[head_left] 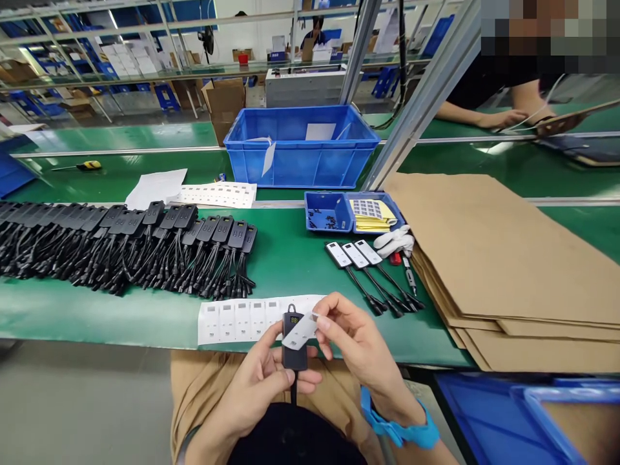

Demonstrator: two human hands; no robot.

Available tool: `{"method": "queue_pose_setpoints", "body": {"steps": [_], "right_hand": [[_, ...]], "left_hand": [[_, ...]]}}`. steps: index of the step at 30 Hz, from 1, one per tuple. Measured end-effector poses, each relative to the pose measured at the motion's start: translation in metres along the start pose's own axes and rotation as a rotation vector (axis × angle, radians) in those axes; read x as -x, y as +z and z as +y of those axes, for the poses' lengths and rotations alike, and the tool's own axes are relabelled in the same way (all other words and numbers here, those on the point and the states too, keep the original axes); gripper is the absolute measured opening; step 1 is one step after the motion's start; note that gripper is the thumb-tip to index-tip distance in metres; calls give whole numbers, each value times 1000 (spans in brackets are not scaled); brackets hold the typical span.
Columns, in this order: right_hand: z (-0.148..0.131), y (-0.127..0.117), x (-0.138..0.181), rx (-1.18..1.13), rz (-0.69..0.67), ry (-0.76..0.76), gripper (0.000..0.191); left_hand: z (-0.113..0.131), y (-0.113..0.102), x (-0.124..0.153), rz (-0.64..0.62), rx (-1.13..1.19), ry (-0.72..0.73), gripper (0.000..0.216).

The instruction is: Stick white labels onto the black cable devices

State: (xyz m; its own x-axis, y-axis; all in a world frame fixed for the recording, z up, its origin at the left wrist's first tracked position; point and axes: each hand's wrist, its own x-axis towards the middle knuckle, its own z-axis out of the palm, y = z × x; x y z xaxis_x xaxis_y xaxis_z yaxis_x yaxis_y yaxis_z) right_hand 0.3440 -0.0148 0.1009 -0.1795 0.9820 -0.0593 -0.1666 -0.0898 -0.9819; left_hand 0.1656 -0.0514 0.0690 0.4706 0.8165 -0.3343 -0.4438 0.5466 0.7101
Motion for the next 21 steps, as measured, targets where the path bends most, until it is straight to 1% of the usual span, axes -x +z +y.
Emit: {"method": "queue_pose_setpoints", "body": {"steps": [4, 9, 14, 21], "right_hand": [[-2, -3, -2, 22, -42, 65, 30], [-2, 2, -6, 84, 7, 85, 31], [1, 6, -7, 68, 33, 90, 30], [4, 7, -6, 52, 45, 110, 28]], "left_hand": [[-2, -2, -1, 2, -11, -18, 78], [-1, -3, -2, -23, -7, -7, 77], [1, -1, 0, -36, -35, -22, 74], [3, 0, -1, -52, -46, -41, 76]]}}
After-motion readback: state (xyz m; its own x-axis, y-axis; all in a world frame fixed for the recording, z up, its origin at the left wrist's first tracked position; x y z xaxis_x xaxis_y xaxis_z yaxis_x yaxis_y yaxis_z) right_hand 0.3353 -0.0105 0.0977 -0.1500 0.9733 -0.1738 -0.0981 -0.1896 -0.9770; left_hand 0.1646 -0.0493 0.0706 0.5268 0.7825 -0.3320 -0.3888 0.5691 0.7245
